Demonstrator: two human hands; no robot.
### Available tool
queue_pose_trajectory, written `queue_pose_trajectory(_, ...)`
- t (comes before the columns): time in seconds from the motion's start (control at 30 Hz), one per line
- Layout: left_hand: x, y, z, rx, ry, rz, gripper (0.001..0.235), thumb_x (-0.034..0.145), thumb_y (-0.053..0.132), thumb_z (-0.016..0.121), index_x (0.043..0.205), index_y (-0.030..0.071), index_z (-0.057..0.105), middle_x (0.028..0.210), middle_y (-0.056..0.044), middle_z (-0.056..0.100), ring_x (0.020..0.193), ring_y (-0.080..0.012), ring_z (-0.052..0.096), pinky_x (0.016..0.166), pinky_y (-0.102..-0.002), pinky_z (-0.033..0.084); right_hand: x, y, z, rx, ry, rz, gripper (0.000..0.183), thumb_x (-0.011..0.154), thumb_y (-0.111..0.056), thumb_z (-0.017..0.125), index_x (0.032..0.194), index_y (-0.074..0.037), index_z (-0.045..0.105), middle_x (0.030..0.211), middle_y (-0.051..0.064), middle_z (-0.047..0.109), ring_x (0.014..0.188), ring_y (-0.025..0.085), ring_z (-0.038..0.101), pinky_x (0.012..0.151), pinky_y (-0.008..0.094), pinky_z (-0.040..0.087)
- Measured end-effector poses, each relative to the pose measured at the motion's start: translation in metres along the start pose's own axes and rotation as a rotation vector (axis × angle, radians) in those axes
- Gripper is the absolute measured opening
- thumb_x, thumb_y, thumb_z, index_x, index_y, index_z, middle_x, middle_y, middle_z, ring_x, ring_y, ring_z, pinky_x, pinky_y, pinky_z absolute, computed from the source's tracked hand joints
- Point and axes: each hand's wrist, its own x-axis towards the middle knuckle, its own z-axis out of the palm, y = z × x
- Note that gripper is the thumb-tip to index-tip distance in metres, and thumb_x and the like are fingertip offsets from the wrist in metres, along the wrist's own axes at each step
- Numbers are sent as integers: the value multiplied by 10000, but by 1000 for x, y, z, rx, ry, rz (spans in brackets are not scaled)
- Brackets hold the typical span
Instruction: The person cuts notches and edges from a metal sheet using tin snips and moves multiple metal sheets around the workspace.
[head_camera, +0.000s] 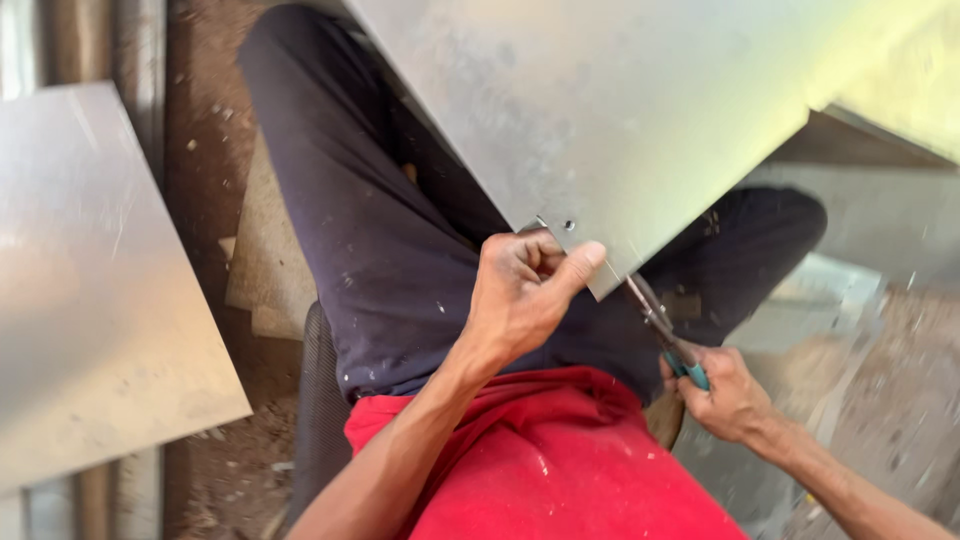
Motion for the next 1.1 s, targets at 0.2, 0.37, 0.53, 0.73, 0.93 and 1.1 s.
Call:
queue_pose_trajectory(0.2,-7,-21,-87,-559,384,246,195,1050,111,713,941,-46,752,809,-11,645,720,-51,528,632,-226,447,41,-75,-35,-5,-222,-298,480,685,-73,574,1162,-34,600,985,93,719,865,234,677,724,356,538)
queue_pose_trajectory(0.37,-25,-28,-96,-805,277,304,235,1005,46,685,1204,-76,658,1097,-144,753,991,-186,743,942,-348,635,89,-148,-46,26,-501,-87,509,699,-101,601,1202,-30,584,997,112,705,741,295,595,680,391,528)
queue_pose_trajectory(0.53,-24,-30,-93,-876,281,322,253,1016,34,675,1232,-95,652,1125,-159,747,1027,-204,747,953,-359,637,103,-187,-55,-127,-482,-213,512,630,-48,533,1139,-26,590,946,92,657,865,230,639,771,343,537)
queue_pose_trajectory(0.73,-25,-27,-97,-836,279,309,242,1023,29,676,1228,-99,661,1116,-169,752,1025,-211,751,946,-366,653,108,-200,-65,-258,-459,-131,305,730,-99,576,1029,-52,617,760,112,642,686,263,633,649,388,528)
queue_pose_trajectory(0.93,-20,-20,-114,-659,347,235,213,952,93,728,1097,-62,708,950,-81,732,849,-134,692,789,-289,588,110,-193,-60,-340,-395,-188,108,812,-153,599,869,-62,614,589,159,539,563,302,542,590,432,463)
queue_pose_trajectory(1.1,-2,-21,-128,-113,438,70,422,1021,150,781,731,-114,627,693,-25,499,656,-117,407,580,-283,328,112,-132,-64,-103,-515,-89,246,767,-168,635,998,-84,638,764,102,666,711,225,639,655,391,507)
